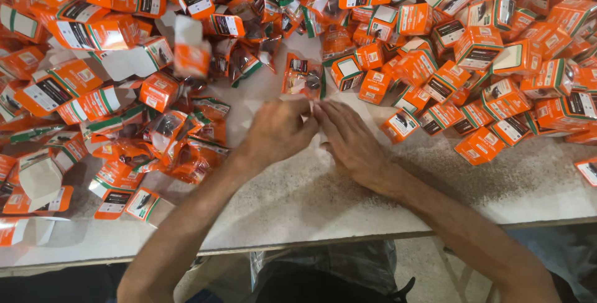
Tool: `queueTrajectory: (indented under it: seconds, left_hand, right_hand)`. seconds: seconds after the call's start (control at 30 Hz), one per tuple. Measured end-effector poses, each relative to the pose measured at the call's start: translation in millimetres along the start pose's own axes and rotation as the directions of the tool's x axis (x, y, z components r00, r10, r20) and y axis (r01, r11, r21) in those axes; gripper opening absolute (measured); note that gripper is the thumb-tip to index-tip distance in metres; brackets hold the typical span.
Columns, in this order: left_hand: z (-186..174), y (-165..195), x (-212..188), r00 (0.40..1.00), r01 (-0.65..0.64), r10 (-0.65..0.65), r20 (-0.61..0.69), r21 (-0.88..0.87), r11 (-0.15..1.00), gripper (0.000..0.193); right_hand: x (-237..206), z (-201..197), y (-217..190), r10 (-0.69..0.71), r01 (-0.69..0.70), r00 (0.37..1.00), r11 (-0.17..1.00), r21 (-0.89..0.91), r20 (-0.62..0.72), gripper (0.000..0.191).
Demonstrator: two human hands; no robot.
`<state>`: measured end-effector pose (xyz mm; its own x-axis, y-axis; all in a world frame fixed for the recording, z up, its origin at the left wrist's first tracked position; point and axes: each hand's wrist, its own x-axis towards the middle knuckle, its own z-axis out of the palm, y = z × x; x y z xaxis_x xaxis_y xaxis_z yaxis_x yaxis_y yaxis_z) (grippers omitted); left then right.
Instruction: The person picks small orange cardboard boxes one at a time from a large pile on the table, opens each box by hand, and separates the boxes from the plastic-wrapped contents, pushing the emptied boxes and items back into the pile.
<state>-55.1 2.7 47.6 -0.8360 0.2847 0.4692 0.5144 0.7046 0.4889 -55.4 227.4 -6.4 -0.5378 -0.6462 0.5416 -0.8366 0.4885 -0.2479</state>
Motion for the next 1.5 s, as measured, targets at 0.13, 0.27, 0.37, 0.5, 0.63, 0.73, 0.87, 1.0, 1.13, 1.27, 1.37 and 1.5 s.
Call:
queueTrajectory:
  seconds: [0.13,0.27,0.37,0.5,0.63,0.73,0.87,1.0,1.13,1.27,1.37,1.5]
  left_hand:
    - [16.1,-30.0,24.4,0.998,0.034,-0.03,-0.048,0.092,0.995,0.019]
    - [42.9,-67.6,43.2,0.955,-0.28,0.297,-0.004,0.318,0.906,0.046]
    - [49.5,-78.4,49.7,0.975,-0.22,0.201,0.092,0.307,0.926,0.042]
    - [23.2,-61.1,31.6,0.961,0.247,-0.226,0.159,-0.128,0.96,0.028]
    - [6.5,-11.0,-23.7,0.96,-0.156,0.041,-0.276,-0.407,0.9,0.044]
    - [10.1,11.7,-45.2,0.894,-0.368,0.323,-0.312,-0.098,0.925,0.048]
    - [22.7,14.9,-44.3,0.879,-0.437,0.443,-0.177,0.073,0.897,0.05]
    - [29.4,12.5,-42.9,0.921,-0.372,0.388,-0.042,0.203,0.906,0.05]
    - [39.9,23.0,-41.8,0.947,-0.213,0.257,-0.191,0.221,0.952,0.039]
    - [54.2,32.5,-27.5,0.965,0.149,-0.168,-0.201,-0.105,0.983,0.035]
    - [59.2,30.7,-22.7,0.878,0.42,-0.477,-0.053,-0.395,0.817,0.06]
    - [61.7,16.4,-26.4,0.85,0.471,-0.51,0.134,-0.627,0.621,0.017]
  right_hand:
    - [-7.2,-2.5,7.5,0.426,-0.456,0.89,0.81,0.367,0.165,0.066]
    - [-11.7,0.7,9.7,0.246,-0.248,0.969,0.944,0.218,0.033,0.066]
    - [-14.1,-2.0,10.0,0.189,-0.197,0.98,0.961,0.193,0.061,0.066]
    - [-15.2,-11.4,12.8,0.221,-0.23,0.973,0.935,0.269,0.063,0.064]
    - [-9.0,-8.2,10.6,0.373,-0.387,0.922,0.864,0.323,0.106,0.056]
    - [-5.7,-5.1,6.7,0.283,-0.284,0.958,0.912,0.295,0.047,0.057]
    - [-5.2,-4.8,0.4,0.24,-0.237,0.97,0.917,0.321,0.032,0.05]
    - [-7.8,-4.5,-1.5,0.294,-0.296,0.954,0.9,0.319,0.054,0.053]
    - [-10.4,0.3,-1.0,0.248,-0.24,0.969,0.918,0.317,0.013,0.058]
    - [-13.2,1.6,-0.1,0.243,-0.234,0.97,0.927,0.293,0.006,0.059]
    - [-16.2,-0.4,-1.7,0.318,-0.31,0.948,0.894,0.323,0.031,0.062]
    - [-19.2,-2.4,-9.2,0.406,-0.389,0.912,0.817,0.427,0.054,0.063]
